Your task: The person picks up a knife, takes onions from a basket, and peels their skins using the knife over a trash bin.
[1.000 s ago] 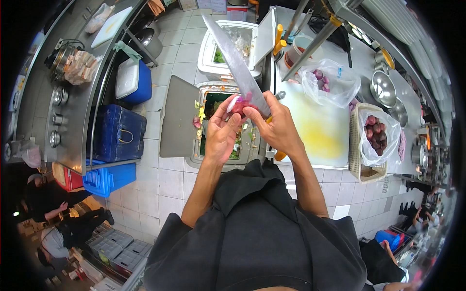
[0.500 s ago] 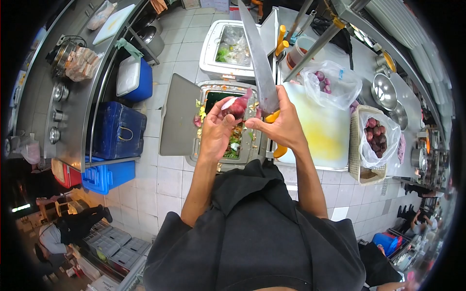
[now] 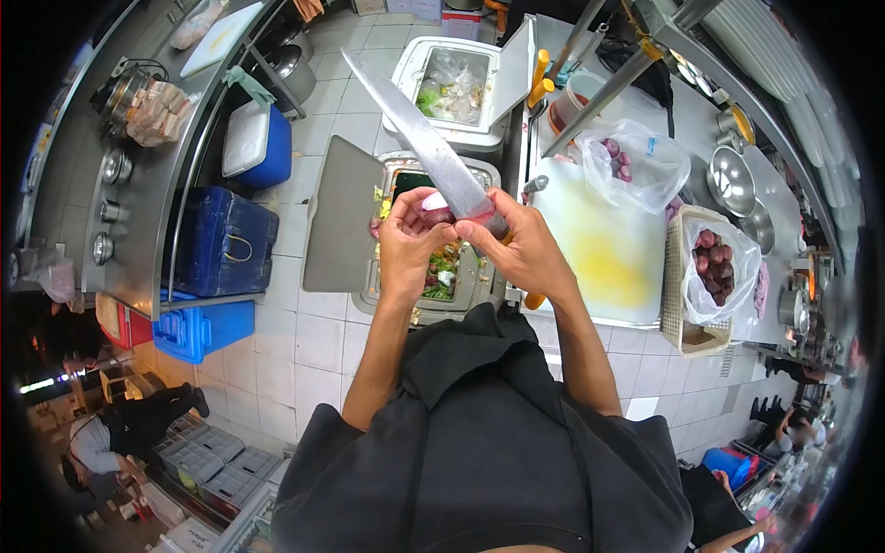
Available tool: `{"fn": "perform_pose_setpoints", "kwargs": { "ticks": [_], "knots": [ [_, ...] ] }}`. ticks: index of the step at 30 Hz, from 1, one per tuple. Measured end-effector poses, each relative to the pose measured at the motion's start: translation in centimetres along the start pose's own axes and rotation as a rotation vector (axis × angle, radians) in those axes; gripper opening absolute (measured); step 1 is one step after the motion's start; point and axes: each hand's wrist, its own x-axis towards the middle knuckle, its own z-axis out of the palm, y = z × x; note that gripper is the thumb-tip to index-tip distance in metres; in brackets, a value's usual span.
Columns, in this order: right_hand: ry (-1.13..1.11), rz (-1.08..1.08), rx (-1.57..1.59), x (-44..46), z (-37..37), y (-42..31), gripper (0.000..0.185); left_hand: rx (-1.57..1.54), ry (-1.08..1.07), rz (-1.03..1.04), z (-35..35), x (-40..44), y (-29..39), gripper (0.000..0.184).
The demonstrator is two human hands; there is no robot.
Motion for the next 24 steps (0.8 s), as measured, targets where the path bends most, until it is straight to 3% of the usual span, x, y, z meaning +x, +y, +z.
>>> {"fn": "perform_pose_setpoints", "kwargs": {
  "ticks": [4,7,9,13,15,17,18,20,21,22,24],
  "knots": [
    [0.014,0.007,0.104,-0.4,0.0,1.0,0.028,-0.032,-0.034,0.037,-0.5,0.2,-0.4,0.064],
    [0.182,0.047,0.158,0.1,-0.1,2.0,0.030,0.009,-0.029,0.025,-0.6,0.0,-0.2,0.076],
    [0.260,0.013,0.067,0.9,0.0,3.3,0.032,-0.233,-0.078,0.027,-1.0,0.1,-0.4,0.060],
    [0.265,0.119,-0.108,1.7,1.7,5.5,0.035,-0.152,-0.018,-0.021,-2.4,-0.2,-1.0,0.063],
    [0.219,0.139,-0.089,2.4,3.6,8.9,0.036,-0.131,-0.016,-0.080,-3.5,-0.5,-0.9,0.051],
    [0.315,-0.062,-0.276,3.1,5.9,13.7,0.036,0.032,0.016,-0.106,-3.8,-1.3,0.1,0.033],
    [0.287,-0.034,-0.264,3.3,7.0,15.1,0.034,0.106,0.048,-0.152,-2.8,-2.0,1.9,0.028],
    [0.154,0.033,-0.273,2.8,8.4,18.8,0.028,0.233,-0.158,-0.121,-2.9,-2.8,3.4,0.027],
    [0.049,-0.257,-0.192,4.5,10.0,29.9,0.026,0.476,-0.187,0.030,-2.4,-3.0,4.1,0.034],
    [-0.004,-0.138,0.265,4.7,11.6,31.3,0.023,0.715,-0.225,0.119,-1.1,-3.8,6.6,0.041],
    [-0.037,0.093,-0.006,5.0,12.6,30.8,0.033,0.803,-0.444,0.157,1.0,-5.0,9.7,0.040]
  ]
}}
